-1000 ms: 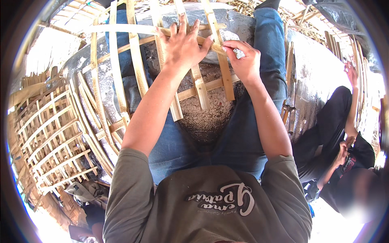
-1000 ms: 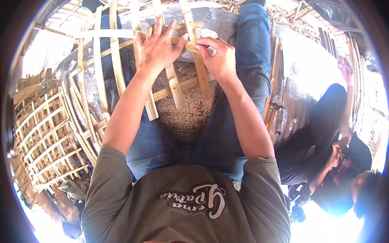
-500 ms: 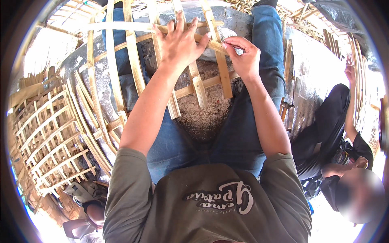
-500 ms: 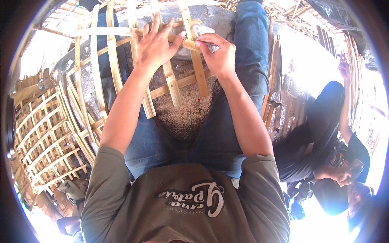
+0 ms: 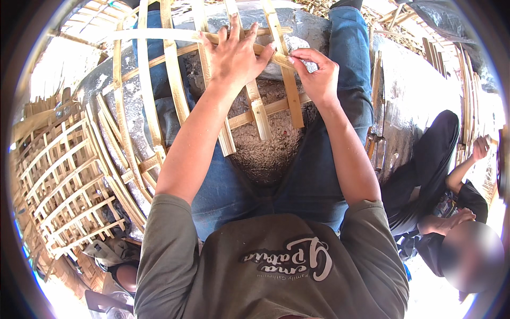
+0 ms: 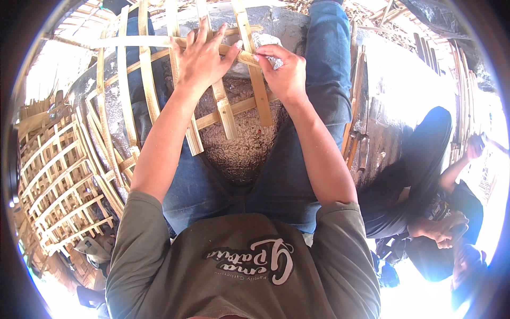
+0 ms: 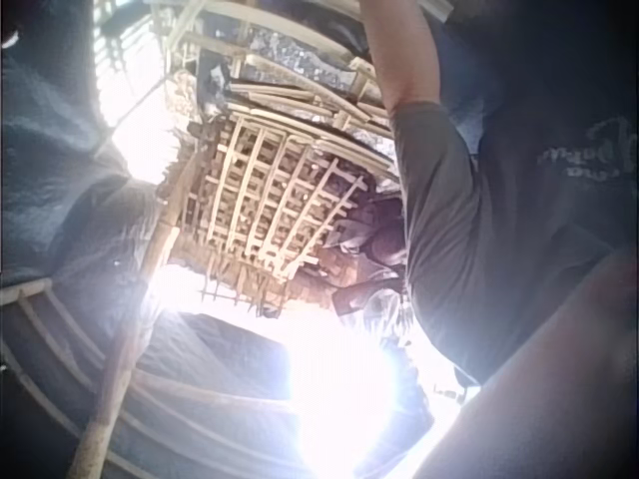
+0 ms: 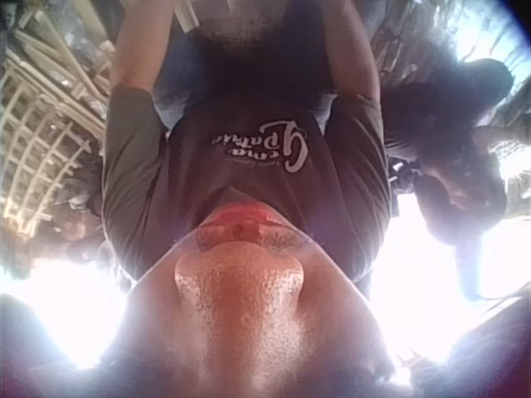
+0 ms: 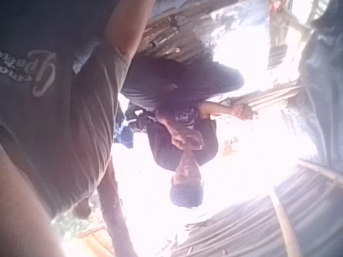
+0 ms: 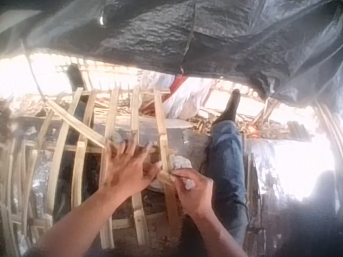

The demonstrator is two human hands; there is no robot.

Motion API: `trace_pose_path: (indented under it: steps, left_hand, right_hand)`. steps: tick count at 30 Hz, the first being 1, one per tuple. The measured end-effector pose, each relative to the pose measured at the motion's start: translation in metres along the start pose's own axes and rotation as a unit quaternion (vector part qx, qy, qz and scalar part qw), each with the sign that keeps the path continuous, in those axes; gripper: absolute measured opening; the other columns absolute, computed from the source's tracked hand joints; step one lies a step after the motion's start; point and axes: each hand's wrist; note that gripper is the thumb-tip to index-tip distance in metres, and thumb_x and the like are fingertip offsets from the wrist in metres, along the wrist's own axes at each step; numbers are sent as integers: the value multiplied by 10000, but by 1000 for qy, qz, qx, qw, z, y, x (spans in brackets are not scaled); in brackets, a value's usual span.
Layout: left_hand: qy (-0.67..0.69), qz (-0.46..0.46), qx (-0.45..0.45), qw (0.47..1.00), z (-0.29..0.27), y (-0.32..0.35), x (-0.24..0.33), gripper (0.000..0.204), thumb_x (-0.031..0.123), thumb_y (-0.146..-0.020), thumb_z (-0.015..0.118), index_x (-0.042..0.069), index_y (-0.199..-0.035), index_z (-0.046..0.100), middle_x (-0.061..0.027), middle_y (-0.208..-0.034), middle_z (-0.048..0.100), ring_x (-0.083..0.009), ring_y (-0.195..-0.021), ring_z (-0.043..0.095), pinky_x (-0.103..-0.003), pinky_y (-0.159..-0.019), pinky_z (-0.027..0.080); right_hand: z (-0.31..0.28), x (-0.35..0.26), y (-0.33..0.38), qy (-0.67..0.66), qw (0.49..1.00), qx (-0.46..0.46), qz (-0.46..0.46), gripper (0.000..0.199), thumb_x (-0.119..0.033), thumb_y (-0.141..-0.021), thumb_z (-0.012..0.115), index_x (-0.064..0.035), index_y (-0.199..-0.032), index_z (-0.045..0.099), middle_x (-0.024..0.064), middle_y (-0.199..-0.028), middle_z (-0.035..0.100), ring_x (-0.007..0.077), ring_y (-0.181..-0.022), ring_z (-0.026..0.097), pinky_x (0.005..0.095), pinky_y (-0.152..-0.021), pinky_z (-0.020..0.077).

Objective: The person sits on the ground and weaves thin bamboo strips into a larger bamboo frame. They use a machete to trim the strips and a hammer to secure them into place.

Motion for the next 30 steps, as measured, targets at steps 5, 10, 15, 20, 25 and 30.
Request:
trace_pose_path:
  steps: [5,10,15,20,25,30]
  left_hand:
    - [-1,-1,-8,1000,2,0,-1,683,659,-994,420,242,-1529,492,-192,-1623,340,-399,-1397,429,-784,-1153,106]
    - [-3,-3,-15,1000,-1,-1,0,695,671,-990,418,242,-1533,485,-195,-1631,330,-410,-1404,426,-783,-1153,114]
    - [-1,-10,-19,1000,-1,-2,-1,646,637,-981,486,287,-1523,490,-143,-1653,305,-419,-1398,436,-810,-1123,145]
    - [-4,-1,-12,1000,2,-2,-2,706,690,-988,397,241,-1525,495,-186,-1639,320,-417,-1400,429,-793,-1144,105]
    - [-7,-1,-21,1000,2,-2,-2,714,695,-987,391,239,-1526,493,-178,-1649,305,-417,-1424,402,-793,-1145,91]
    - [-6,2,-4,1000,5,-1,-4,734,690,-980,419,213,-1535,480,-175,-1660,282,-416,-1471,341,-791,-1148,97]
  right_hand:
    - [1,-2,-1,1,1000,2,-20,122,-57,-839,802,-64,-958,776,75,-924,784,160,-870,764,281,-788,578]
    - [4,0,1,17,1000,-2,-19,161,-13,-841,802,-36,-999,779,78,-958,779,144,-873,738,270,-819,568]
    - [6,4,0,49,996,4,-80,139,-17,-830,798,-43,-964,766,78,-966,771,191,-897,725,309,-823,567]
    - [11,10,2,-9,998,13,-59,84,-20,-829,780,-37,-891,726,74,-950,764,233,-904,732,340,-828,574]
    - [14,5,7,-64,998,0,20,57,14,-887,738,5,-929,701,99,-979,761,160,-902,728,288,-814,572]
    - [18,6,8,-41,999,2,17,41,36,-902,712,26,-925,679,111,-1005,760,146,-910,727,277,-830,565]
Point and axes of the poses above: each hand's wrist, its own y-axis away from the middle knuckle, its own z-axis out of the palm, x = y × z
